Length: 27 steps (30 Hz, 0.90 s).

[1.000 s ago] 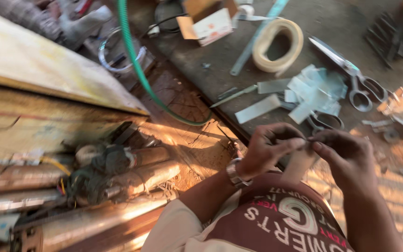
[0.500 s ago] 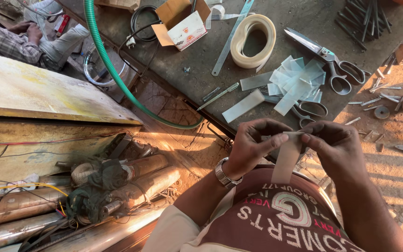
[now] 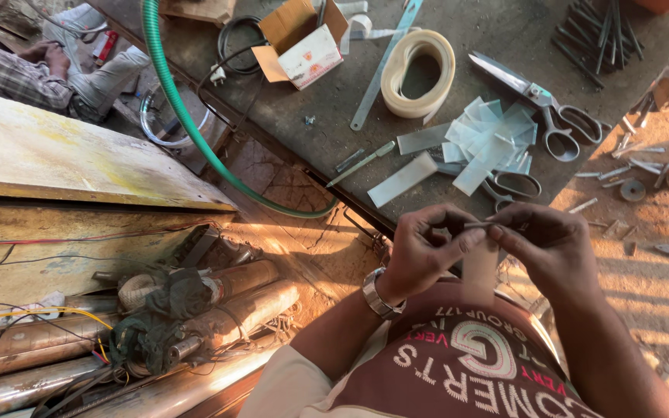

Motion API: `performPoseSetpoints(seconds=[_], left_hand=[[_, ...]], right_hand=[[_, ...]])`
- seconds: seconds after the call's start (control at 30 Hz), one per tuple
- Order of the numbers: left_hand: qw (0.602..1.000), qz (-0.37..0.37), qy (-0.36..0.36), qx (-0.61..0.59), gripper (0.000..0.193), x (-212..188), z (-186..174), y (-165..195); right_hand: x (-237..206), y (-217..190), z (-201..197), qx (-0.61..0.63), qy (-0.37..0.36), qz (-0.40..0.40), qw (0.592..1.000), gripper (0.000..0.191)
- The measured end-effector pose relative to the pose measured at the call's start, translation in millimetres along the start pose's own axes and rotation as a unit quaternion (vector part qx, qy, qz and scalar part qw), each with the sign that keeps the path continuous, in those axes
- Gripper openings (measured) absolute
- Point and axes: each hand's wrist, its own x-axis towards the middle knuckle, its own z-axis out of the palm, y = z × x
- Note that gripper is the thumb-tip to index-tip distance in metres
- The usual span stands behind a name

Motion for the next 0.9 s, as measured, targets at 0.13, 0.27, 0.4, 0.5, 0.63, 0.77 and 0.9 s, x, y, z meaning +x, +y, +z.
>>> performPoseSetpoints(seconds=[0.13,0.27,0.4,0.5,0.63,0.77,0.9], left_hand=[[0.997,0.035,0.041,0.055,0.011,-0.1,0.1,3.0],[0.993,0.050,0.046,0.093,0.013,0.8,-3.9,-0.4],[0.994,0.030,0.087,0.061,0.013,9.5,-9.9,-12.9],[0.986,0.106,0.000,0.129,0.030,5.7,-7.2,-20.1],[0.996,0.021,-0.049,0.077,0.028,4.9,-10.9,-23.1],[0.998,-0.032,-0.047,0.022,0.043,6.8,-16.2,-24.8],[0.994,-0.036,-0.096,-0.040,0.043,2.9,-11.7,-34.6]], right_hand=[[2.6,9.1,-1.1,0.003,0.001,-0.029,1.000,0.013],[5.8,20.5,-7.7,0.053,0.019,-0.067,0.996,0.011],[10.4,23.2,-19.4,0.080,0.101,-0.089,0.988,0.007],[10.6,21.8,-19.4,0.103,0.103,-0.104,0.984,0.004],[16.5,19.6,-17.4,0.154,0.133,-0.118,0.972,0.005],[18.7,25.2,-18.5,0.249,0.126,-0.134,0.951,0.006],[19.4,36.2,-12.6,0.243,0.130,-0.145,0.950,0.009]])
